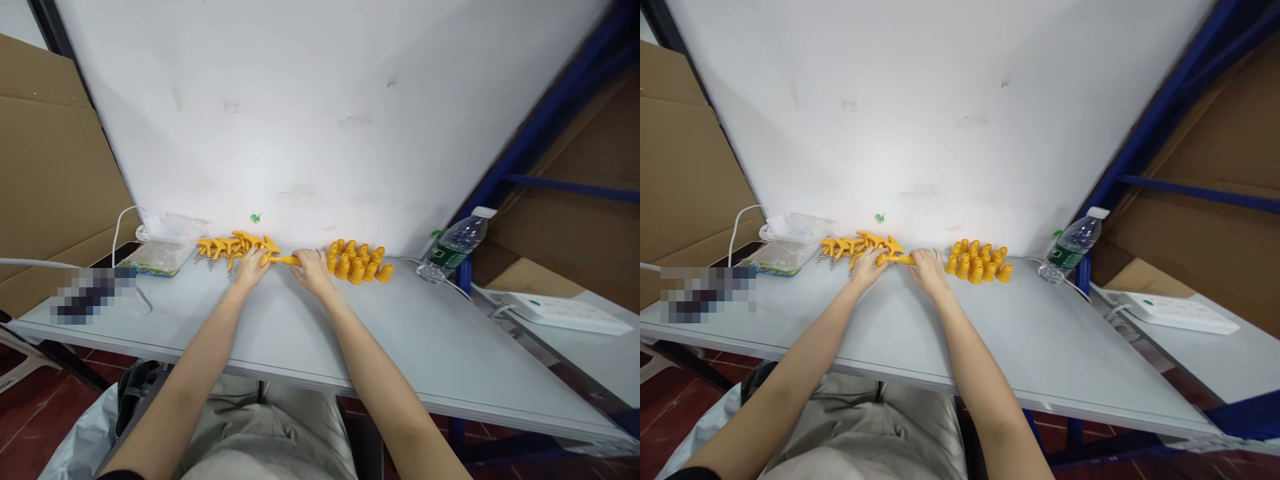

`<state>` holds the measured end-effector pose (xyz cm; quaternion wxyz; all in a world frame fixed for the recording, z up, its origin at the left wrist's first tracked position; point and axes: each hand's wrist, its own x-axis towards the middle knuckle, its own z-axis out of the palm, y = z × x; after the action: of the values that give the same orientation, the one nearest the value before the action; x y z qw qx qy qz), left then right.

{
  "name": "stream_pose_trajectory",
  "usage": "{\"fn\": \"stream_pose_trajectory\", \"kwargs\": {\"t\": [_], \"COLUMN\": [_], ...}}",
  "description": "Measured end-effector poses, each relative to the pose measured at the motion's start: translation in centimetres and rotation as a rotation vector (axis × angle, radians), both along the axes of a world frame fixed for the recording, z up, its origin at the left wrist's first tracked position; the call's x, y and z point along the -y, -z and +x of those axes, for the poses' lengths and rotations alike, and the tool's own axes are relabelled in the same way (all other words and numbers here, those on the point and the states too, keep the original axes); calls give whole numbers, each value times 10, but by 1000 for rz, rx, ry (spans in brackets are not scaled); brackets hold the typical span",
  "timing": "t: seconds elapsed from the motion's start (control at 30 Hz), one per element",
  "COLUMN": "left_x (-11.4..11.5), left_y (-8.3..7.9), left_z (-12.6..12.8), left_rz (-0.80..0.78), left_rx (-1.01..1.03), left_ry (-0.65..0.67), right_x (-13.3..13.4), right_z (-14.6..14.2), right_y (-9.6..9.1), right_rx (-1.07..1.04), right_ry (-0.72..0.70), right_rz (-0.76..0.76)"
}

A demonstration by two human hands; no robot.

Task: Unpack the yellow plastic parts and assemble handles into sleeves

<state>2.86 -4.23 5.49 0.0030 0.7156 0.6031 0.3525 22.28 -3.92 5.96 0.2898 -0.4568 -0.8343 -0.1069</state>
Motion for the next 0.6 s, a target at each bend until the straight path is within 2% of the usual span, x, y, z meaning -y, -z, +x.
{"fn": "stream_pose_trajectory", "kwargs": {"t": [0.17,0.43,0.5,0.6], "left_x": [5,8,8,8], "left_y": [-5,-7,-7,-6], "left_z": [5,11,11,9], "left_rz": [-38,-71,-66,-61], "left_rx": [-6,26,30,19], "left_ry": [-3,-6,-16,-48], "right_x": [3,3,2,1], "right_z": [-6,-9,-8,-5], "right_y": [0,-2,-2,0], "right_rx": [51,41,43,74], "right_ry": [43,144,137,53], "right_rz": [-71,43,26,-34]}}
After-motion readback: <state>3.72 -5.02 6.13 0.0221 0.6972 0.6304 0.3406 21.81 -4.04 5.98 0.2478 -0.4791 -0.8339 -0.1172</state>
